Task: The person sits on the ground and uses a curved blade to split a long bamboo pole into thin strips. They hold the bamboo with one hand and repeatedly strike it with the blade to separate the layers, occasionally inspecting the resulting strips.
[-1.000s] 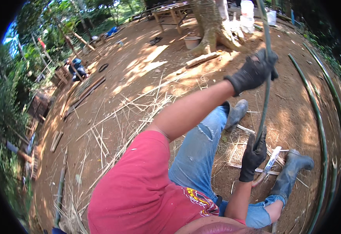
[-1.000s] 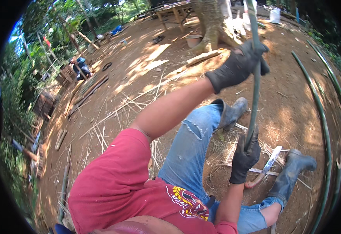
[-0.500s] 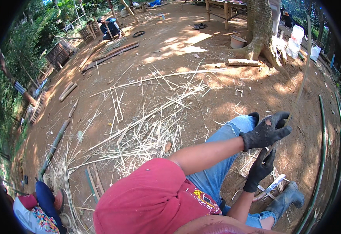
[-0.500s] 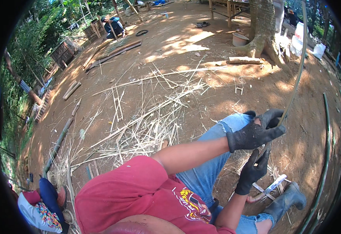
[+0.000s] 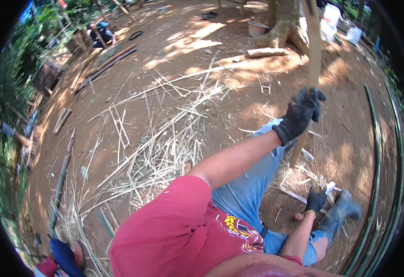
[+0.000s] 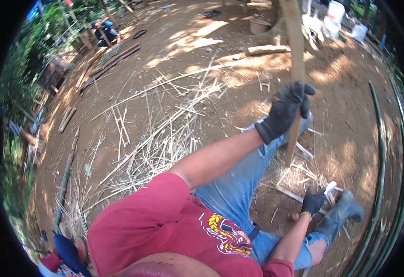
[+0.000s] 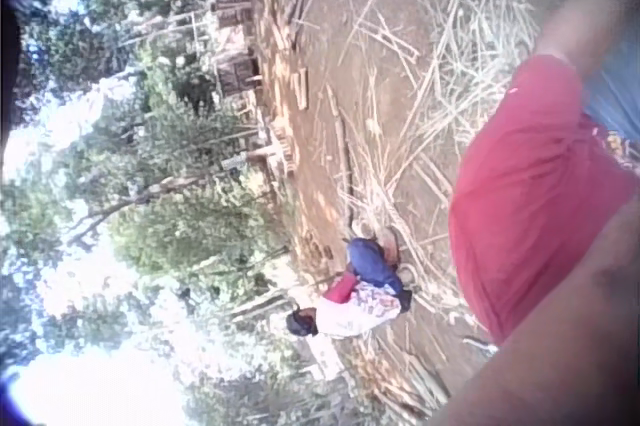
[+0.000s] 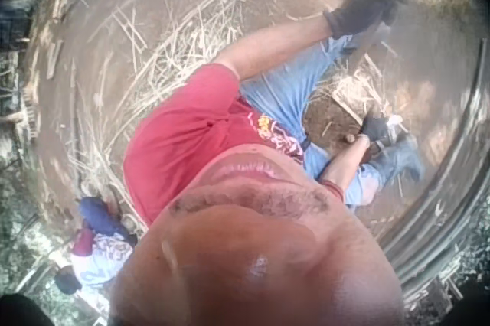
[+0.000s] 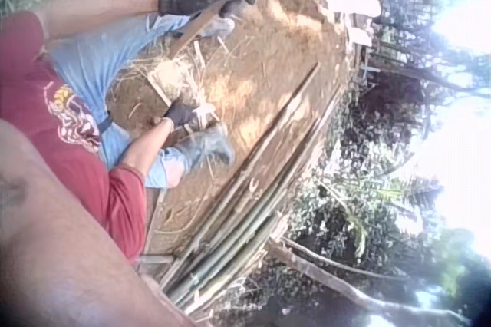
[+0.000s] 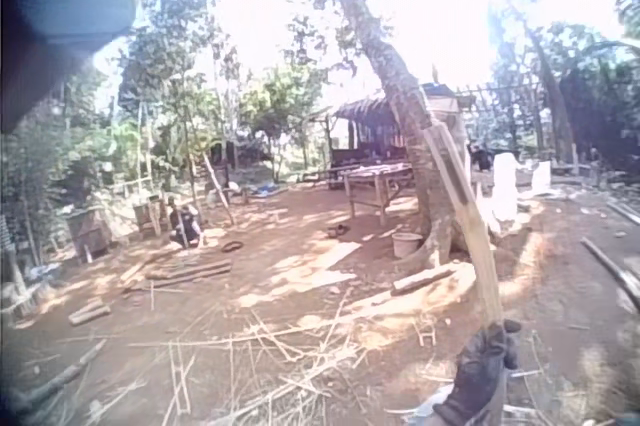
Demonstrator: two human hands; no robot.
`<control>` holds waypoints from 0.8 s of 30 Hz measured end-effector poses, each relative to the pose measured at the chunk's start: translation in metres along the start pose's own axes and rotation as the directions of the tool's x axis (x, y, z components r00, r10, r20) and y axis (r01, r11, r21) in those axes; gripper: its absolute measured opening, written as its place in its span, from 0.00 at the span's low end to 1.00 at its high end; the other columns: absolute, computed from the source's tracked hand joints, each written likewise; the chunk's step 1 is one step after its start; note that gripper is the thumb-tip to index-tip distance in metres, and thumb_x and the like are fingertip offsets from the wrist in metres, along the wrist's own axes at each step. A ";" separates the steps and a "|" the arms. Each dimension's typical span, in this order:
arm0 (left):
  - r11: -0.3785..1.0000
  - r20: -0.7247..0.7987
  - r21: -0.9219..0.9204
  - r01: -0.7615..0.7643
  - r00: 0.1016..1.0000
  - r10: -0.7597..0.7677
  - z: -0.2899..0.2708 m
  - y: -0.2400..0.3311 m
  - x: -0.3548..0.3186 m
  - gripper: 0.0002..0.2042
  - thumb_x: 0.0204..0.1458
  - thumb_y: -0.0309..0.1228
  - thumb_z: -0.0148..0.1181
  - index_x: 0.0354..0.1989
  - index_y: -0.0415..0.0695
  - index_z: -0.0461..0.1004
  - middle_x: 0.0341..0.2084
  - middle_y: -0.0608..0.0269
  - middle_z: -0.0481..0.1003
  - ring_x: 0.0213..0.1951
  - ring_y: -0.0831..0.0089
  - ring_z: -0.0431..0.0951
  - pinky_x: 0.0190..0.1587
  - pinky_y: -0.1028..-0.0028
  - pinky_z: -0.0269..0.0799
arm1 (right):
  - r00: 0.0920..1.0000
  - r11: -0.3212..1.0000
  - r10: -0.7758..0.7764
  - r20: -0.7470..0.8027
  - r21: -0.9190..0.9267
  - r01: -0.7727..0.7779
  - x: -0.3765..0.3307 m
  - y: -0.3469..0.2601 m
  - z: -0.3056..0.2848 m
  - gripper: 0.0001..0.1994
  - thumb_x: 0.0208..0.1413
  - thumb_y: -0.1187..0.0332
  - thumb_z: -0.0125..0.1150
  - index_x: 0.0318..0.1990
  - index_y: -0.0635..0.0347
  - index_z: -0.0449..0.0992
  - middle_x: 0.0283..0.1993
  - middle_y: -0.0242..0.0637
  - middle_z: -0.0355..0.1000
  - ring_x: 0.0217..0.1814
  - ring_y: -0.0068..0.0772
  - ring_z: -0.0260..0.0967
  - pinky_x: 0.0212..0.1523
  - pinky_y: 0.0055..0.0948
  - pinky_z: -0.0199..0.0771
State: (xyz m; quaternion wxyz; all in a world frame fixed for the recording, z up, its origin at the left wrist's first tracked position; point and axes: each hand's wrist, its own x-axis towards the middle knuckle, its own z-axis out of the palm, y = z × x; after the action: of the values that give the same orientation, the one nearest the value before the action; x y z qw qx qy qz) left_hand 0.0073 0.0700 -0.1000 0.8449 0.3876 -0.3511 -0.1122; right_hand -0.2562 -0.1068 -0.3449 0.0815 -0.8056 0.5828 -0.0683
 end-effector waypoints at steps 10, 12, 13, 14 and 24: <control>0.982 0.007 0.183 -0.047 0.999 0.046 0.031 -0.061 -0.009 0.36 0.60 0.64 0.40 0.53 0.37 0.63 0.26 0.60 0.71 0.33 0.66 0.76 0.46 0.63 0.75 | 0.881 0.883 0.444 0.163 0.088 -0.462 -0.021 0.072 0.054 0.41 0.52 0.53 0.63 0.70 0.58 0.53 0.62 0.56 0.65 0.64 0.53 0.65 0.63 0.44 0.66; 0.975 0.037 0.215 -0.051 0.998 0.044 0.054 -0.068 -0.016 0.36 0.60 0.64 0.39 0.53 0.37 0.62 0.28 0.58 0.73 0.35 0.63 0.77 0.50 0.61 0.74 | 0.833 0.837 0.502 0.233 0.109 -0.536 -0.022 0.090 0.051 0.39 0.51 0.54 0.63 0.67 0.60 0.57 0.58 0.55 0.68 0.60 0.53 0.69 0.60 0.44 0.69; 0.975 0.051 0.217 -0.037 0.998 0.027 0.069 -0.071 -0.020 0.36 0.60 0.64 0.39 0.54 0.37 0.62 0.28 0.58 0.73 0.35 0.63 0.77 0.50 0.61 0.73 | 0.821 0.820 0.527 0.220 0.124 -0.559 -0.025 0.102 0.051 0.36 0.51 0.53 0.64 0.65 0.61 0.60 0.56 0.54 0.70 0.58 0.54 0.70 0.59 0.45 0.69; 0.973 0.063 0.229 -0.016 0.998 0.002 0.070 -0.071 -0.021 0.36 0.61 0.63 0.38 0.55 0.37 0.62 0.28 0.58 0.73 0.36 0.62 0.77 0.51 0.61 0.72 | 0.807 0.798 0.535 0.250 0.165 -0.580 -0.024 0.094 0.045 0.34 0.51 0.55 0.64 0.63 0.61 0.61 0.53 0.54 0.72 0.53 0.53 0.73 0.54 0.46 0.72; 0.983 0.105 0.177 0.042 0.993 -0.061 0.057 -0.073 -0.015 0.32 0.62 0.60 0.43 0.56 0.39 0.64 0.27 0.64 0.69 0.35 0.69 0.74 0.45 0.66 0.74 | 0.884 0.341 0.327 0.334 0.831 -0.440 -0.001 0.094 0.054 0.18 0.52 0.60 0.63 0.43 0.64 0.71 0.29 0.42 0.75 0.30 0.35 0.76 0.34 0.35 0.75</control>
State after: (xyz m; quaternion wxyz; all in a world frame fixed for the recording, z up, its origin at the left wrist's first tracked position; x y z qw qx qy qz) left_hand -0.0367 -0.0050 -0.1354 0.7841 0.4622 -0.3952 -0.1242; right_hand -0.3323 -0.1321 -0.4176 0.5360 -0.4823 0.6252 -0.2988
